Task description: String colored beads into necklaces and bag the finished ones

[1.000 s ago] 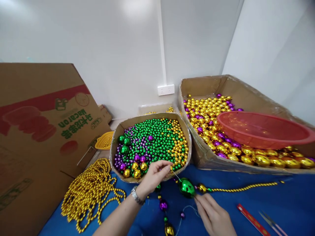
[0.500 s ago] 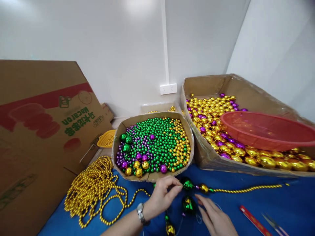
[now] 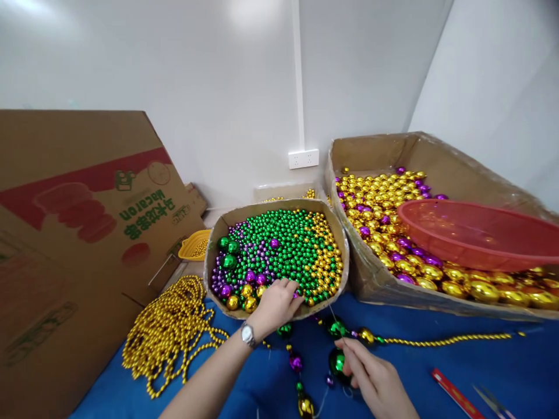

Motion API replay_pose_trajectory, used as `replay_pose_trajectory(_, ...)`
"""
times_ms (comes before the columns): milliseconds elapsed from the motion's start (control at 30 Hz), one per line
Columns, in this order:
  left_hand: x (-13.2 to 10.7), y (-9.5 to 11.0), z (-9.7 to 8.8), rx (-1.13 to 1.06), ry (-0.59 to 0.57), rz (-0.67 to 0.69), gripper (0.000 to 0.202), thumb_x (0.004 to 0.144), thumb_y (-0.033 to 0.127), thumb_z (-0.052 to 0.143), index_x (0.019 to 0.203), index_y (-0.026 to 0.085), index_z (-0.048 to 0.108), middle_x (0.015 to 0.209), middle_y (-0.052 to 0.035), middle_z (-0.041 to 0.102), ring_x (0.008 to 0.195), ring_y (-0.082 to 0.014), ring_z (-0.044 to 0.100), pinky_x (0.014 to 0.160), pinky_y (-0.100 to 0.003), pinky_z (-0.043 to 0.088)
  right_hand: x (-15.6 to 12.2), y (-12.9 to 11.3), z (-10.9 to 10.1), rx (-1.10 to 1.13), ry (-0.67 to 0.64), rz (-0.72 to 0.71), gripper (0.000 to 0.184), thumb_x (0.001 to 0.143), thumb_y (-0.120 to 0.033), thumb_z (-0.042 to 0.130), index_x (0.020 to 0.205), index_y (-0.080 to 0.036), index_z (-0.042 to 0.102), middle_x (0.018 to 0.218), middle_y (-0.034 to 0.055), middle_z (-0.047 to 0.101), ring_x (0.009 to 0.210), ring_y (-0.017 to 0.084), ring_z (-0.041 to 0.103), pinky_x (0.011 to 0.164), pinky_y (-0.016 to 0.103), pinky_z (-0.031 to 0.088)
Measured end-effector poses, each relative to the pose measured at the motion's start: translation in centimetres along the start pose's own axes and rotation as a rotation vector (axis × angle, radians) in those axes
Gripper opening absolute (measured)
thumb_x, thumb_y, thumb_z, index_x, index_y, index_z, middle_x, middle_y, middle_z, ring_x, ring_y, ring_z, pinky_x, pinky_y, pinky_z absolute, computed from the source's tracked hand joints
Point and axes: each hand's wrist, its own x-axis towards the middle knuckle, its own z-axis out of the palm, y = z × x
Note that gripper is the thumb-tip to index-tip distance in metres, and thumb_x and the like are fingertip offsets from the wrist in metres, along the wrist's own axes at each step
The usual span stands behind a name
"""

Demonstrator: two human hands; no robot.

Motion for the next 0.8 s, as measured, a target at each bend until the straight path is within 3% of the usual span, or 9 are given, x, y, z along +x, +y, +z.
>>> replay_pose_trajectory(100,1.1,-1.2,1.1,0.051,-0.101,-0.058,0.016,0.076,0.031,0.064,0.087,0.019,0.064,0.087,-0.0081,0.060,0.089,-0.0263,0.058,0.081,-0.036,0.044,-0.1,-0.2,0.2,-0.054,0.023,-0.069,0.035,0.097,-0.040,0.034,0.103,-0.022,0.063,0.065,-0.0005,0.068,0.050,0.011,0.065,0.049,0.014,0.051)
replay_pose_trajectory(200,1.3,-1.2,1.5,-0.049,-0.100,-0.053,0.018,0.077,0.030,0.063,0.091,0.019,0.064,0.089,-0.0069,0.060,0.088,-0.0237,0.059,0.082,-0.036,0.045,-0.3,-0.2,0.2,-0.104,0.022,-0.126,0.032,0.097,-0.037,0.034,0.101,-0.023,0.063,0.082,0.0029,0.073,0.066,0.013,0.070,0.061,0.015,0.054)
replay_pose_trajectory(267,0.9,-0.9,1.4,-0.405,-0.069,-0.113,0.023,0.080,0.033,0.061,0.097,0.018,0.061,0.091,-0.0065,0.061,0.086,-0.0213,0.061,0.079,-0.034,0.048,-0.5,-0.1,0.2,-0.133,0.002,-0.134,0.030,0.098,-0.034,0.035,0.100,-0.023,0.062,0.089,0.0043,0.073,0.077,0.014,0.071,0.068,0.016,0.054)
replay_pose_trajectory(367,0.2,-0.2,1.2,-1.182,0.003,-0.284,0.029,0.078,0.036,0.066,0.098,0.017,0.057,0.090,-0.0046,0.062,0.080,-0.0182,0.064,0.071,-0.032,0.052,-0.8,0.4,0.5,-0.170,-0.003,-0.162,0.027,0.098,-0.032,0.035,0.102,-0.023,0.061,0.091,0.0053,0.073,0.081,0.015,0.071,0.069,0.017,0.055)
replay_pose_trajectory(467,-0.5,0.4,1.0,-1.546,0.096,-0.385,0.031,0.073,0.030,0.073,0.093,0.017,0.054,0.084,-0.0022,0.063,0.078,-0.0171,0.066,0.073,-0.031,0.054,-0.9,0.8,0.9,-0.205,0.033,-0.221,0.027,0.097,-0.033,0.036,0.103,-0.023,0.061,0.090,0.0048,0.073,0.078,0.015,0.071,0.067,0.019,0.056)
replay_pose_trajectory(800,-1.2,1.8,0.9,-1.616,0.169,-0.415,0.030,0.072,0.026,0.075,0.093,0.015,0.056,0.084,-0.0007,0.062,0.078,-0.0156,0.067,0.076,-0.031,0.055,-0.7,0.3,0.6,-0.292,0.066,-0.257,0.028,0.098,-0.028,0.033,0.101,-0.022,0.060,0.088,0.0027,0.074,0.074,0.014,0.071,0.066,0.018,0.056)
